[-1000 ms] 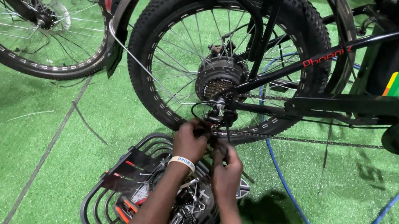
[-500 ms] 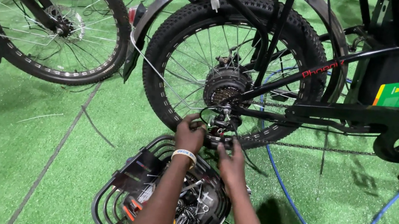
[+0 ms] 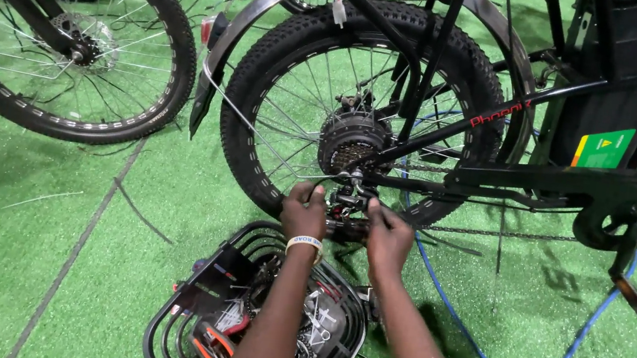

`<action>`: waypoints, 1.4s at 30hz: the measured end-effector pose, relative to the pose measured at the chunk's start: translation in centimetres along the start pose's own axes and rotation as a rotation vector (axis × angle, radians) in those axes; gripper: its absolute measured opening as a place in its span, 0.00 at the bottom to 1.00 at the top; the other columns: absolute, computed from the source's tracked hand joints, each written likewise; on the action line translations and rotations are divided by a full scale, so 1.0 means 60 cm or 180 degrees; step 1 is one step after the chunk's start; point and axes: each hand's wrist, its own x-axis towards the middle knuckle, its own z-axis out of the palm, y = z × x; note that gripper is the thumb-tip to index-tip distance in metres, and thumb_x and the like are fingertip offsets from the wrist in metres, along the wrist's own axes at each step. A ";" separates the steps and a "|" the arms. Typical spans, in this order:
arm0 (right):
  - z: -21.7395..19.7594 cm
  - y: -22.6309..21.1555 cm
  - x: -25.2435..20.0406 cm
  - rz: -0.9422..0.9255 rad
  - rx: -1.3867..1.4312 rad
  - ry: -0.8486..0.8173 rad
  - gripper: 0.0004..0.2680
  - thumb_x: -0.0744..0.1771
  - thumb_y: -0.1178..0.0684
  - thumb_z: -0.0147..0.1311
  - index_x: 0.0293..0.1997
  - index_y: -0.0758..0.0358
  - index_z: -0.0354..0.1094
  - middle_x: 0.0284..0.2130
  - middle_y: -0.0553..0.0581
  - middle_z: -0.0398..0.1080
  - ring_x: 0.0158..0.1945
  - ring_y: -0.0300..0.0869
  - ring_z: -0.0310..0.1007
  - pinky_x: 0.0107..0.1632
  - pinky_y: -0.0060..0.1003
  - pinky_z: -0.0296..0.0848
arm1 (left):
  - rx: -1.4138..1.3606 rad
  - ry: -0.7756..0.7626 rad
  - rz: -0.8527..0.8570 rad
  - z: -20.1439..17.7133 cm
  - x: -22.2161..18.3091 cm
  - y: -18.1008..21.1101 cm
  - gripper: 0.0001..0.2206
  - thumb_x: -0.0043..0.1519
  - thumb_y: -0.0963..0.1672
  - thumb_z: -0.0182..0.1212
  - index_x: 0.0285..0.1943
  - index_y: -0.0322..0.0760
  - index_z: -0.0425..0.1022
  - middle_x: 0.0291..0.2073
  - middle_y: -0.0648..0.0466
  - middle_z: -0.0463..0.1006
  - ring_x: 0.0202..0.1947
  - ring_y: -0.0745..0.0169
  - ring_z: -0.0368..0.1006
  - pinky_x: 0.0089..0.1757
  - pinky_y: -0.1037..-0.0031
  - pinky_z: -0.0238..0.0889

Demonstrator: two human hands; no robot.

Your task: Adjusting the rear derailleur and gear cable on an electric bicycle

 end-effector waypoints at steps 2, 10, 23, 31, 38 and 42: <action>-0.007 -0.014 -0.002 0.0205 0.0527 0.0078 0.08 0.63 0.48 0.61 0.41 0.57 0.76 0.31 0.64 0.75 0.31 0.49 0.77 0.33 0.42 0.76 | 0.0227 0.0016 0.0117 -0.006 -0.020 0.020 0.10 0.59 0.51 0.58 0.45 0.53 0.77 0.43 0.54 0.80 0.50 0.46 0.73 0.52 0.55 0.66; -0.042 -0.051 -0.066 0.0377 0.0978 0.0387 0.07 0.64 0.50 0.57 0.32 0.64 0.68 0.19 0.58 0.69 0.21 0.40 0.69 0.26 0.32 0.69 | 0.0166 0.0117 -0.0139 0.004 -0.032 0.034 0.09 0.59 0.52 0.57 0.41 0.54 0.78 0.37 0.57 0.80 0.50 0.48 0.73 0.55 0.58 0.62; -0.054 -0.045 -0.044 -0.0303 0.0166 -0.0917 0.13 0.62 0.53 0.62 0.50 0.62 0.71 0.33 0.62 0.74 0.38 0.42 0.72 0.43 0.37 0.73 | -0.0095 0.0186 -0.0651 -0.003 -0.020 0.031 0.11 0.57 0.53 0.58 0.39 0.48 0.75 0.24 0.57 0.82 0.42 0.56 0.78 0.48 0.68 0.64; -0.052 -0.021 -0.052 -0.0439 -0.0782 -0.0937 0.07 0.61 0.49 0.65 0.35 0.57 0.75 0.22 0.52 0.73 0.30 0.38 0.72 0.35 0.35 0.71 | 0.0232 -0.1239 0.0068 -0.016 0.064 -0.073 0.19 0.52 0.50 0.69 0.46 0.37 0.76 0.38 0.48 0.81 0.39 0.53 0.79 0.37 0.66 0.74; -0.040 -0.071 -0.117 -0.0777 -0.2451 -0.2973 0.20 0.58 0.50 0.65 0.53 0.59 0.70 0.46 0.66 0.74 0.56 0.59 0.68 0.59 0.52 0.66 | 0.1636 -0.1160 0.0148 -0.192 -0.014 -0.010 0.17 0.58 0.52 0.59 0.48 0.41 0.79 0.41 0.50 0.81 0.50 0.48 0.74 0.51 0.59 0.66; -0.033 0.016 -0.094 -0.0627 -0.2530 -0.2518 0.13 0.60 0.49 0.61 0.48 0.48 0.74 0.43 0.57 0.76 0.54 0.54 0.70 0.56 0.48 0.69 | 0.2968 -0.1451 0.0182 -0.201 -0.007 -0.077 0.16 0.58 0.50 0.59 0.49 0.40 0.79 0.45 0.43 0.80 0.53 0.39 0.72 0.52 0.54 0.66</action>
